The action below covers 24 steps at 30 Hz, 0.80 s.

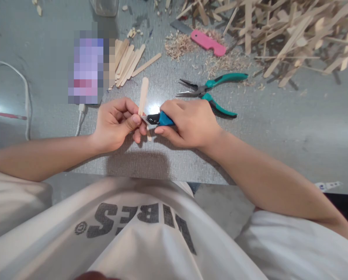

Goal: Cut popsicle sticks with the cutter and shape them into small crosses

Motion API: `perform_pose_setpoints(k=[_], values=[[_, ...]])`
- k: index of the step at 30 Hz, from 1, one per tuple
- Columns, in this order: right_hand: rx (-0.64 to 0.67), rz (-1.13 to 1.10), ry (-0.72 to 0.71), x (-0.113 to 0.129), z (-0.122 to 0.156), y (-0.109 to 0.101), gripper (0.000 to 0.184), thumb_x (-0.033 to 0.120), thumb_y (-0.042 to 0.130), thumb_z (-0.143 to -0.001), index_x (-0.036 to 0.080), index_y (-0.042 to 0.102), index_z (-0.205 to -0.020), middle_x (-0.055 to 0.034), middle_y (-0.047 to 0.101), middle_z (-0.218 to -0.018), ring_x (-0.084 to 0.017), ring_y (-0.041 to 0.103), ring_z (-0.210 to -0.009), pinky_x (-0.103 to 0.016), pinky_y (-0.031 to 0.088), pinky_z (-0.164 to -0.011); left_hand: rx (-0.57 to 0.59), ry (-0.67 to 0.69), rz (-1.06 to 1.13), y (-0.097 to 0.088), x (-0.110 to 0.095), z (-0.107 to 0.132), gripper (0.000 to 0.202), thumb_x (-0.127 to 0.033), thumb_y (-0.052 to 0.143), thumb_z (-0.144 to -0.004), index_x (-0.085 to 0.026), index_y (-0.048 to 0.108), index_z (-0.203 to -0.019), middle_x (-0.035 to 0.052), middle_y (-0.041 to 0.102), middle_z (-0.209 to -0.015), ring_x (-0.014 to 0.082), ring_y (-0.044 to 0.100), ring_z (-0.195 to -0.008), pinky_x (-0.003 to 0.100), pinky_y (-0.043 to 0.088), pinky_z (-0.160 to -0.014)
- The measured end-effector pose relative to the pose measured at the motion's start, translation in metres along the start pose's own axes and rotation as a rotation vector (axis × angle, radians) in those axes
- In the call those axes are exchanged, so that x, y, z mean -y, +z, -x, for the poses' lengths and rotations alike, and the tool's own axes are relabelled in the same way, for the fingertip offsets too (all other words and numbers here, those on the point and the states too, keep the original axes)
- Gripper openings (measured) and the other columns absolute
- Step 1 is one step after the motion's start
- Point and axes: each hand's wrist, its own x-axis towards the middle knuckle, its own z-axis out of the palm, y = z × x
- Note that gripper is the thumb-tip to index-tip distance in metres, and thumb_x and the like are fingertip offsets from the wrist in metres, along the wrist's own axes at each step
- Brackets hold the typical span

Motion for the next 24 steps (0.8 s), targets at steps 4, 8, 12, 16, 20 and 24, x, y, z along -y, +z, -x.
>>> perform_pose_setpoints(k=[4,8,12,16,20,24], values=[[0.037,-0.011,0.024,0.001,-0.001,-0.004,0.093,0.106,0.009,-0.113,0.032,0.064,-0.100,-0.0081,0.076,-0.085,-0.026,0.063,-0.071,-0.045,0.036,-0.067,-0.001,-0.001,0.028,0.001,-0.001,0.000,0.070,-0.080,0.106,-0.091,-0.025,0.064,-0.093,-0.0003,0.086,-0.077,0.0131,0.077,-0.054,0.025,0.063,-0.049],[0.086,-0.049,0.012,0.002,-0.002,-0.009,0.096,0.104,0.004,-0.114,0.031,0.065,-0.101,-0.0105,0.077,-0.088,-0.027,0.065,-0.073,-0.046,0.035,-0.068,0.001,0.000,0.047,0.002,-0.003,-0.001,0.070,-0.077,0.109,-0.089,-0.023,0.064,-0.091,0.0000,0.086,-0.075,0.0120,0.076,-0.052,0.023,0.062,-0.048],[0.103,-0.034,-0.007,-0.002,-0.002,-0.010,0.097,0.102,0.003,-0.116,0.029,0.066,-0.105,-0.0109,0.078,-0.090,-0.027,0.064,-0.074,-0.044,0.032,-0.068,-0.005,-0.006,0.044,0.002,-0.004,-0.002,0.070,-0.075,0.110,-0.089,-0.022,0.064,-0.091,0.0011,0.086,-0.073,0.0116,0.075,-0.050,0.022,0.061,-0.047],[0.165,-0.025,-0.039,-0.005,0.001,-0.010,0.094,0.097,0.008,-0.119,0.027,0.070,-0.111,-0.0085,0.077,-0.089,-0.026,0.063,-0.073,-0.042,0.030,-0.067,0.018,-0.011,0.018,0.000,-0.004,-0.002,0.072,-0.077,0.108,-0.090,-0.023,0.060,-0.088,0.0008,0.084,-0.071,0.0124,0.074,-0.048,0.022,0.059,-0.044],[0.223,-0.028,-0.028,-0.003,0.000,-0.013,0.093,0.095,0.012,-0.121,0.025,0.073,-0.115,-0.0098,0.079,-0.091,-0.026,0.061,-0.072,-0.041,0.028,-0.067,0.021,-0.021,-0.017,0.001,-0.003,0.002,0.074,-0.081,0.107,-0.090,-0.024,0.059,-0.089,0.0004,0.082,-0.069,0.0125,0.072,-0.046,0.023,0.055,-0.042],[0.211,-0.035,0.022,-0.001,-0.002,-0.017,0.092,0.101,0.022,-0.117,0.025,0.074,-0.115,-0.0124,0.080,-0.094,-0.028,0.063,-0.074,-0.044,0.027,-0.068,-0.077,0.083,-0.067,-0.002,0.002,-0.001,0.071,-0.083,0.102,-0.094,-0.025,0.062,-0.093,-0.0025,0.080,-0.069,0.0122,0.070,-0.047,0.024,0.053,-0.042]])
